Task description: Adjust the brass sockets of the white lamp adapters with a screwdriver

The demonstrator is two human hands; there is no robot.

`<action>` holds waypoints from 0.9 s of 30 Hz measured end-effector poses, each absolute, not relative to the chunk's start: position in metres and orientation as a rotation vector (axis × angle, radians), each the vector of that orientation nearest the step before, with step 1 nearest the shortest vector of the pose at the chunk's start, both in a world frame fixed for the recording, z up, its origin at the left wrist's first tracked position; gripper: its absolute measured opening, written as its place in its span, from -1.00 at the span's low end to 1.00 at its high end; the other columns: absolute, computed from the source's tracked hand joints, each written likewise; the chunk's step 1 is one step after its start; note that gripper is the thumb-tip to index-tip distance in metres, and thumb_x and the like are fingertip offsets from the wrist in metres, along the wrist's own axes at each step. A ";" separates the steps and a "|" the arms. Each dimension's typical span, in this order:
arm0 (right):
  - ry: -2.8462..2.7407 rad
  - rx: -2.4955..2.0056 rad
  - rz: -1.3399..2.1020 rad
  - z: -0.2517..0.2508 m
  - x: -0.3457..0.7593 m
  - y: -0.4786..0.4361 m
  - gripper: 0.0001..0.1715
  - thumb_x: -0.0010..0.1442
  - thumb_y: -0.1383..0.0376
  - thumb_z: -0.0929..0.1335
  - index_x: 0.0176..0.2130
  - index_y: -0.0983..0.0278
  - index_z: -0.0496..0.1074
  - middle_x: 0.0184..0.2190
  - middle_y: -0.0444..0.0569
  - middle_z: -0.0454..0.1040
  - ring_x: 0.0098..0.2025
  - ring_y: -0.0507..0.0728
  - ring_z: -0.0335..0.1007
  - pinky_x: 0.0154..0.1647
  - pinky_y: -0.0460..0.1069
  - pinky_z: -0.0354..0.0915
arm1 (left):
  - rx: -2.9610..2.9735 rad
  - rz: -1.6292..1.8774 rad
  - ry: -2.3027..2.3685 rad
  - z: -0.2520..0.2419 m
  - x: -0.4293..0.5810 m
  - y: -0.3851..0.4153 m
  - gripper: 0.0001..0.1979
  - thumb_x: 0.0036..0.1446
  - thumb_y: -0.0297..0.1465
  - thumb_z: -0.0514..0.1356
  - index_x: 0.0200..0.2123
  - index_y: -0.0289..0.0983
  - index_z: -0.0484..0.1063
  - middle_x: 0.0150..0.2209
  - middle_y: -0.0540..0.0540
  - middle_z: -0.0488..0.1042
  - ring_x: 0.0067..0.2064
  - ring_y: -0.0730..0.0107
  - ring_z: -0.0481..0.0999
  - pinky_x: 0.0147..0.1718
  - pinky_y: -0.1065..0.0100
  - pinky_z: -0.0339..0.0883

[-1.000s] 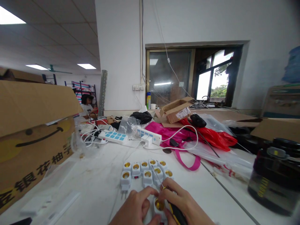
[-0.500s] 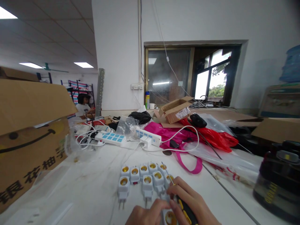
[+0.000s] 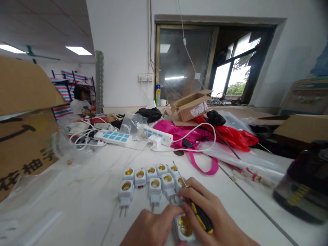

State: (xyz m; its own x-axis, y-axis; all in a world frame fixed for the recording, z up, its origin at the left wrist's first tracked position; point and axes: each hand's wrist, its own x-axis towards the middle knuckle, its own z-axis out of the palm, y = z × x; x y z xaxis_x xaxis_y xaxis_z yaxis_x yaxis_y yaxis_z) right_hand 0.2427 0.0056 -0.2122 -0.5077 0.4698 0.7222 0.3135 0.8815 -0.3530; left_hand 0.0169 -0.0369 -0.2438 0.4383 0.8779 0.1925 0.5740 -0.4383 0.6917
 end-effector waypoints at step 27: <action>-2.186 -0.532 0.273 -0.219 0.240 0.014 -0.85 0.47 0.38 0.33 -0.02 0.21 0.50 -0.18 0.02 0.47 -0.22 0.16 0.45 -0.23 0.06 0.40 | 2.440 0.969 1.034 -0.228 0.017 -0.051 -0.90 0.40 -0.47 0.24 -0.08 -0.25 0.57 -0.56 0.21 0.10 -0.59 0.51 0.19 -0.51 0.36 0.02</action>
